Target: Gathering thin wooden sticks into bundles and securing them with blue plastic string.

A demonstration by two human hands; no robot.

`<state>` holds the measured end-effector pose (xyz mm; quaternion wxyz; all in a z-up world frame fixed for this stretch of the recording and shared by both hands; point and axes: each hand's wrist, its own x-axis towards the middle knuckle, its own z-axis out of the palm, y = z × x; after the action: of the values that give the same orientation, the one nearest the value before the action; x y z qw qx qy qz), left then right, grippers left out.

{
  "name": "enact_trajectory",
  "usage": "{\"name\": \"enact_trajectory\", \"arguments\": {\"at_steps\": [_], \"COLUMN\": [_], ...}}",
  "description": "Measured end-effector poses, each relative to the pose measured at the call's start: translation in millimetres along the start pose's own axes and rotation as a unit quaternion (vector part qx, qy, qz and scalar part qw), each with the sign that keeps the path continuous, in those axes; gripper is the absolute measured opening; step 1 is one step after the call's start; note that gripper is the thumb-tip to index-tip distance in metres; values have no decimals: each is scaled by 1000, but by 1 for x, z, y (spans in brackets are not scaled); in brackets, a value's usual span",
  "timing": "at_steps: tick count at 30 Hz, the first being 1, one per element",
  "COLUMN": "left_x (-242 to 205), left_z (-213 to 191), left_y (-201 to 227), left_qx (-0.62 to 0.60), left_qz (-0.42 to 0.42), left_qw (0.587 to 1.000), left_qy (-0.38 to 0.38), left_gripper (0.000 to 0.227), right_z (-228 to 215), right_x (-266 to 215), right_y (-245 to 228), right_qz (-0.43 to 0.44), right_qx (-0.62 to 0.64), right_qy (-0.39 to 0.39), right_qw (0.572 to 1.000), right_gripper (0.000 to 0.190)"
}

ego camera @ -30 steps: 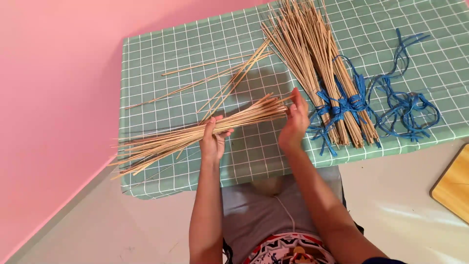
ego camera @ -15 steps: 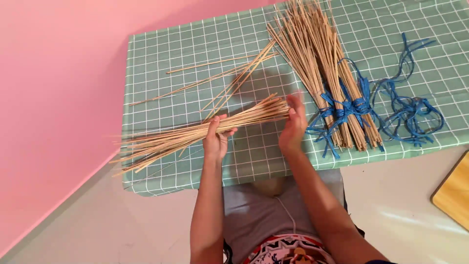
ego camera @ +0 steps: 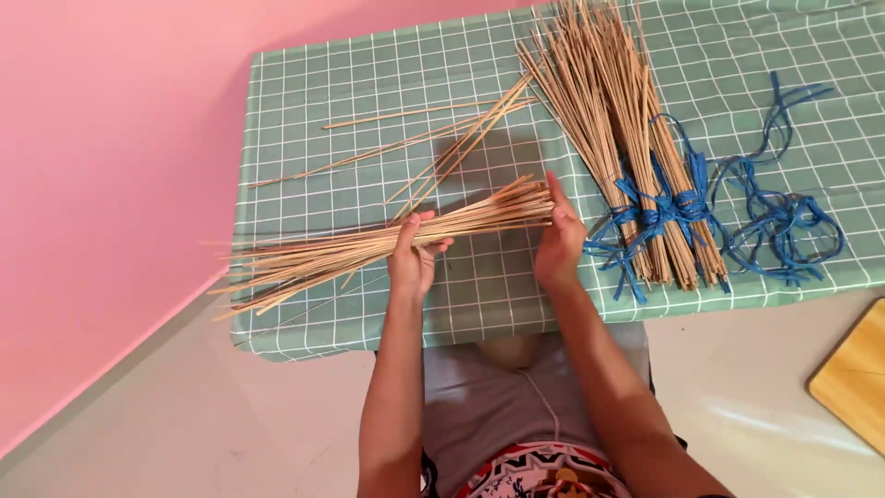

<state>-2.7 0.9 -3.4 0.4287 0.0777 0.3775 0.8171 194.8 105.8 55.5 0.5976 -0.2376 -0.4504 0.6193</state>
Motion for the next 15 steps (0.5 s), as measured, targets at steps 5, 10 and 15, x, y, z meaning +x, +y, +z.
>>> {"name": "enact_trajectory", "arguments": {"at_steps": [5, 10, 15], "left_x": [3, -2, -1], "left_z": [-4, 1, 1], "left_y": [-4, 3, 3], "left_qx": [8, 18, 5], "left_qz": [2, 1, 2], "left_qw": [1000, 1000, 1000], "left_qy": [-8, -6, 4], "left_gripper": [31, 36, 35], "right_z": [7, 17, 4], "right_x": [-2, -8, -2], "right_y": [-5, -9, 7], "right_qz": [17, -24, -53], "right_qx": [23, 42, -61], "right_qy": [5, 24, -62], "right_qw": [1000, 999, 995], "right_gripper": [78, 96, 73]}}
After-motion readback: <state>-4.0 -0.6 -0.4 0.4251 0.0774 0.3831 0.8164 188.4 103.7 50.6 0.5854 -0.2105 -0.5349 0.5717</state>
